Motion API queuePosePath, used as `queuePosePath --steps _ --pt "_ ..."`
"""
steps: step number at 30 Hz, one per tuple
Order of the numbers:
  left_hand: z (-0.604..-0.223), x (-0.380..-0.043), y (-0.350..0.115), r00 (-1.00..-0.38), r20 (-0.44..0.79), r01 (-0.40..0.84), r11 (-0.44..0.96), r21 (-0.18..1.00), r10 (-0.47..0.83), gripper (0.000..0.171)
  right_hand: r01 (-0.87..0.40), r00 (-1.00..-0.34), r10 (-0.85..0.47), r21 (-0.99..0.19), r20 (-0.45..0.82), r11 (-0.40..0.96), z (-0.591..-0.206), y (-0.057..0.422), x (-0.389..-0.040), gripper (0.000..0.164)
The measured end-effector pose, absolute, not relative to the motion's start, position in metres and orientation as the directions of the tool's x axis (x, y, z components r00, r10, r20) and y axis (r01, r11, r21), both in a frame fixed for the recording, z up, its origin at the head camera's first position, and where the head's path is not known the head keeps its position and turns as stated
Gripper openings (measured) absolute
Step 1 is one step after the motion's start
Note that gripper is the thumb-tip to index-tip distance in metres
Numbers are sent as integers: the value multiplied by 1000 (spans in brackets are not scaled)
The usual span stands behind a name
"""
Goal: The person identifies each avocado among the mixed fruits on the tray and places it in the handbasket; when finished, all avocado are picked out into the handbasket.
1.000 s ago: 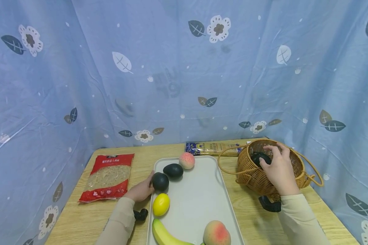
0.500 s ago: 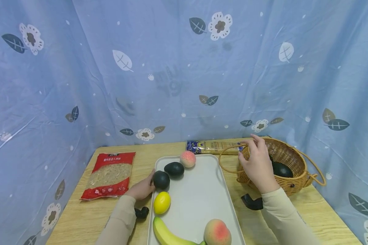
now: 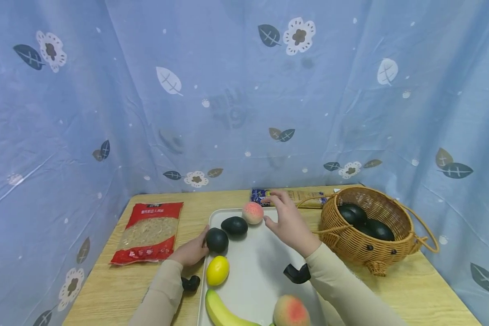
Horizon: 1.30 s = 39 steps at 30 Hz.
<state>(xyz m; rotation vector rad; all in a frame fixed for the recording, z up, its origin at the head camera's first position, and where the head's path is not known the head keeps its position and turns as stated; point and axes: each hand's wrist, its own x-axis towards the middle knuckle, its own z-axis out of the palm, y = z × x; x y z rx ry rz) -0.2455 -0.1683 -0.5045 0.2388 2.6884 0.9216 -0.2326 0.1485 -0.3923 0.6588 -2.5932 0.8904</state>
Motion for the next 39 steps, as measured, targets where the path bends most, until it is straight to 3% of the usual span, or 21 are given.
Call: queuePosePath --steps 6,12,17,26,33,39 --pt "-523 -257 -175 -941 -176 129 789 601 288 84 -532 -847 -405 -560 345 635 -397 114 -236 40" --pt "-541 -268 -181 -939 -178 131 782 609 296 86 -588 -799 -540 -529 265 611 -415 81 -243 37" --pt "-530 -264 -177 -935 -182 143 793 593 304 83 -602 -761 -626 -543 169 585 -429 55 -247 37" --pt "-505 -239 -164 -936 -212 95 782 616 280 76 -628 -731 -680 -445 55 639 -457 29 -251 42" --pt "-509 -243 -167 -934 -195 131 793 595 300 76 -616 -756 -651 -406 66 675 -469 24 -258 31" --pt "-514 -248 -174 -930 -165 173 787 592 328 75 -648 -721 -691 -403 53 646 -473 22 -264 40"
